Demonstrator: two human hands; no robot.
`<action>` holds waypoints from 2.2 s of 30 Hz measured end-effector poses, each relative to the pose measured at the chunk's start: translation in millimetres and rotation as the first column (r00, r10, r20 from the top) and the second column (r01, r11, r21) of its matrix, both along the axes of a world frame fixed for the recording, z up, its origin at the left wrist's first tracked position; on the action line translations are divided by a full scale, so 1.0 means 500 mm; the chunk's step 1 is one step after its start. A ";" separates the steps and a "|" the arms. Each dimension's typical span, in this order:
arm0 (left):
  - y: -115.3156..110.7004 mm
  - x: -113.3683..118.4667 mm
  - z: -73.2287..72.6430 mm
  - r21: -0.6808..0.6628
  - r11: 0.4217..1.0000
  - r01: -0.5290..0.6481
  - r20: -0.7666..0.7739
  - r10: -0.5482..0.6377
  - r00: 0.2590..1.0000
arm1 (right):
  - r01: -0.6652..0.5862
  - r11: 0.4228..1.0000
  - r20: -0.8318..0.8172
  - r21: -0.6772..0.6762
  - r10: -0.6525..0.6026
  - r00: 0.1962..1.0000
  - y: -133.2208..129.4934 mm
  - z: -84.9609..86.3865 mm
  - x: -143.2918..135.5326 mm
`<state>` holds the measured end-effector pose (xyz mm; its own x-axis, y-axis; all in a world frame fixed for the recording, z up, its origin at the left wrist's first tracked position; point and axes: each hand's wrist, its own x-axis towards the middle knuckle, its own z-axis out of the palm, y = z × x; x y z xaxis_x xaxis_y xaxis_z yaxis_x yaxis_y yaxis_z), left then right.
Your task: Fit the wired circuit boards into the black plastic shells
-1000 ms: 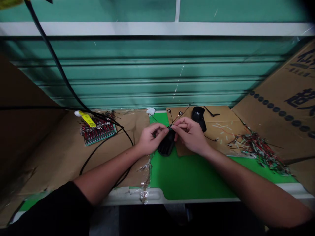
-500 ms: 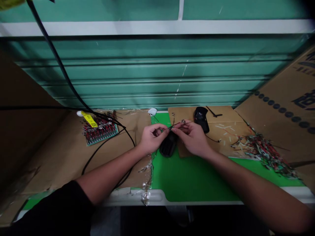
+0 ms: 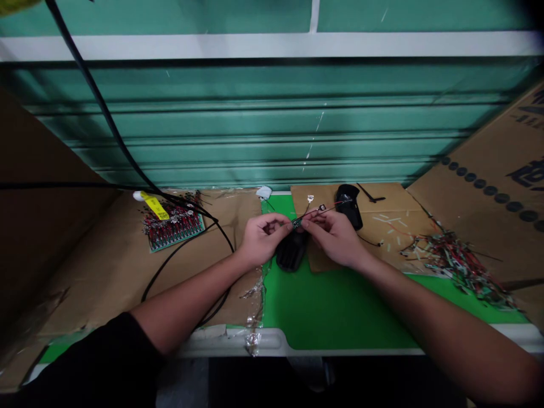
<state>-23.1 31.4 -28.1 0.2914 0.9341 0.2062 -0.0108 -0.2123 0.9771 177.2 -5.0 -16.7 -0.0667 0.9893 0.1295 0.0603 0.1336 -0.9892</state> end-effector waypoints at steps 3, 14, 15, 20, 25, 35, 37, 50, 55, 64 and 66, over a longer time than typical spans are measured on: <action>0.000 0.000 0.001 -0.010 1.000 -0.003 0.006 0.003 1.000 | 0.006 1.000 0.097 0.030 -0.009 0.995 -0.002 0.003 0.003; -0.018 0.007 0.001 0.078 0.997 -0.007 0.016 0.005 1.000 | -0.003 1.000 0.086 0.025 0.001 0.996 -0.009 0.002 -0.007; -0.019 0.007 0.001 0.115 0.993 -0.015 0.015 0.014 1.000 | -0.004 1.000 0.065 0.017 0.003 0.998 -0.009 0.003 -0.008; -0.021 0.005 0.001 0.306 0.951 -0.037 -0.020 0.045 0.999 | -0.020 1.000 0.016 -0.023 0.020 1.000 -0.013 0.011 -0.015; -0.025 0.004 0.006 0.344 0.939 -0.027 -0.043 0.045 0.998 | -0.036 0.998 -0.051 -0.055 0.033 0.998 -0.017 0.021 -0.023; -0.029 0.010 0.010 0.102 0.994 -0.045 0.029 0.042 0.999 | -0.004 0.999 -0.112 -0.045 -0.001 0.994 -0.022 0.002 -0.036; -0.024 0.010 0.007 -0.024 1.000 -0.017 0.064 0.019 0.998 | -0.016 0.999 -0.080 -0.045 0.012 0.997 -0.022 0.000 -0.036; -0.033 0.015 0.008 0.079 0.997 -0.023 0.053 0.019 0.998 | 0.025 0.997 -0.114 -0.068 -0.032 0.993 -0.021 0.011 -0.038; -0.034 0.012 0.012 0.250 0.966 -0.063 -0.014 0.069 0.998 | 0.017 0.997 -0.117 -0.076 -0.025 0.993 -0.023 0.018 -0.040; -0.025 0.011 -0.005 0.113 0.987 -0.114 0.051 0.108 0.993 | -0.051 0.987 -0.165 -0.154 0.025 0.986 -0.015 0.012 -0.030; -0.021 0.012 -0.007 0.075 0.991 -0.112 0.072 0.106 0.992 | -0.093 0.980 -0.184 -0.177 0.060 0.981 -0.011 0.013 -0.024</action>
